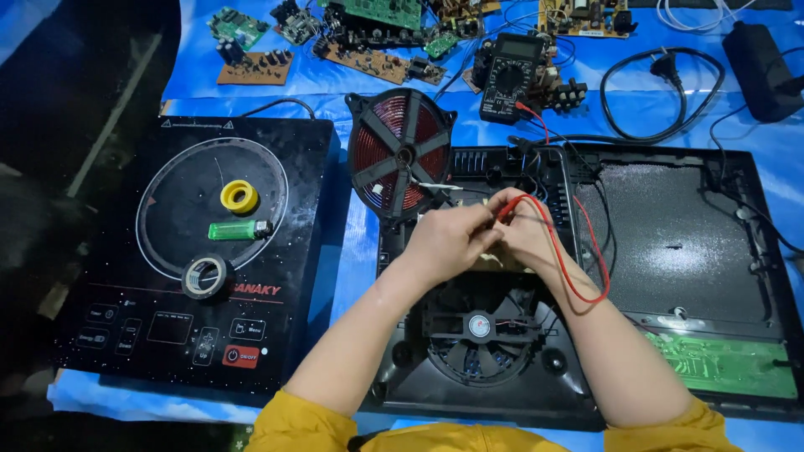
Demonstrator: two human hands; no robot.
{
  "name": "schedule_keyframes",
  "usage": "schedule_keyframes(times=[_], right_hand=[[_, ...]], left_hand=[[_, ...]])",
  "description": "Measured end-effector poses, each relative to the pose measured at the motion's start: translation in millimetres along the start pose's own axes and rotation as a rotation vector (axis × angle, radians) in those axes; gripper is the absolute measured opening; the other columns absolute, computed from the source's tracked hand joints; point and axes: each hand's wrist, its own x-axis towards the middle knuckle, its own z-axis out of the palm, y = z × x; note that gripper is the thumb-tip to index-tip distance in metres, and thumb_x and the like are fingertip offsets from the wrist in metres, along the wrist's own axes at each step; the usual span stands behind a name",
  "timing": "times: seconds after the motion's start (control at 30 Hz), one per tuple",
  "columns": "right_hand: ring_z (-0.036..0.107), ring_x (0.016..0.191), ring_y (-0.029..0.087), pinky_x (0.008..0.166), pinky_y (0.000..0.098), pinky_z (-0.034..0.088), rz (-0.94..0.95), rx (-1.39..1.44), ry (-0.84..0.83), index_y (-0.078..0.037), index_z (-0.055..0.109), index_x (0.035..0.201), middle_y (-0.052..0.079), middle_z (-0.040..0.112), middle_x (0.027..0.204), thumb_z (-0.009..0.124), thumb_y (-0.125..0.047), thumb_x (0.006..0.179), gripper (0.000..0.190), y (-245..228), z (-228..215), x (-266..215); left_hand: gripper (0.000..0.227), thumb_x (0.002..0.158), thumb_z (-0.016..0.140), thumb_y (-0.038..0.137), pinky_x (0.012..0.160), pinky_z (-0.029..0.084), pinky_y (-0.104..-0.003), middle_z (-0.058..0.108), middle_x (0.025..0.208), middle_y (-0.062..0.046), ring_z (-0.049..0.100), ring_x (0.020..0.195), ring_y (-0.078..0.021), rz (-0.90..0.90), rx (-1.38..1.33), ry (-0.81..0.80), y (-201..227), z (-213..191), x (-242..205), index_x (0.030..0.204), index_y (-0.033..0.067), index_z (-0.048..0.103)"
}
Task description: Testing components on a circuit board inside an induction cooker using a multimeter
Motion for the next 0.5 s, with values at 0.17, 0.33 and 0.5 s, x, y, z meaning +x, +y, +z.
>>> schedule_keyframes(times=[0.17, 0.33, 0.5], right_hand=[[0.074, 0.077, 0.024, 0.074, 0.0324, 0.056, 0.047, 0.070, -0.025, -0.017, 0.076, 0.097, 0.008, 0.073, 0.074, 0.082, -0.016, 0.073, 0.025, -3.9, -4.0, 0.4], [0.069, 0.076, 0.032, 0.074, 0.0389, 0.054, -0.051, 0.074, -0.030, -0.012, 0.075, 0.102, 0.018, 0.071, 0.076, 0.065, -0.029, 0.100, 0.019, 5.7, -1.4, 5.7], [0.066, 0.071, 0.029, 0.071, 0.0393, 0.053, -0.105, 0.118, -0.006, -0.009, 0.074, 0.098, 0.020, 0.069, 0.071, 0.055, -0.028, 0.107, 0.029, -1.3, -3.5, -2.1]], left_hand=[[0.014, 0.092, 0.074, 0.026, 0.070, 0.060, -0.038, 0.074, 0.083, -0.006, 0.075, 0.083, -0.0287, 0.063, 0.012, 0.006, 10.6, 7.4, -7.1, 0.099, 0.0156, 0.067], [0.016, 0.092, 0.072, 0.032, 0.066, 0.058, -0.036, 0.069, 0.077, -0.002, 0.073, 0.079, -0.0249, 0.120, 0.098, 0.031, 10.8, 11.3, -7.4, 0.090, 0.0191, 0.063], [0.016, 0.094, 0.072, 0.029, 0.064, 0.058, -0.037, 0.069, 0.075, -0.003, 0.072, 0.074, -0.0272, 0.147, 0.075, 0.082, 17.0, 5.0, -2.6, 0.089, 0.0161, 0.064]])
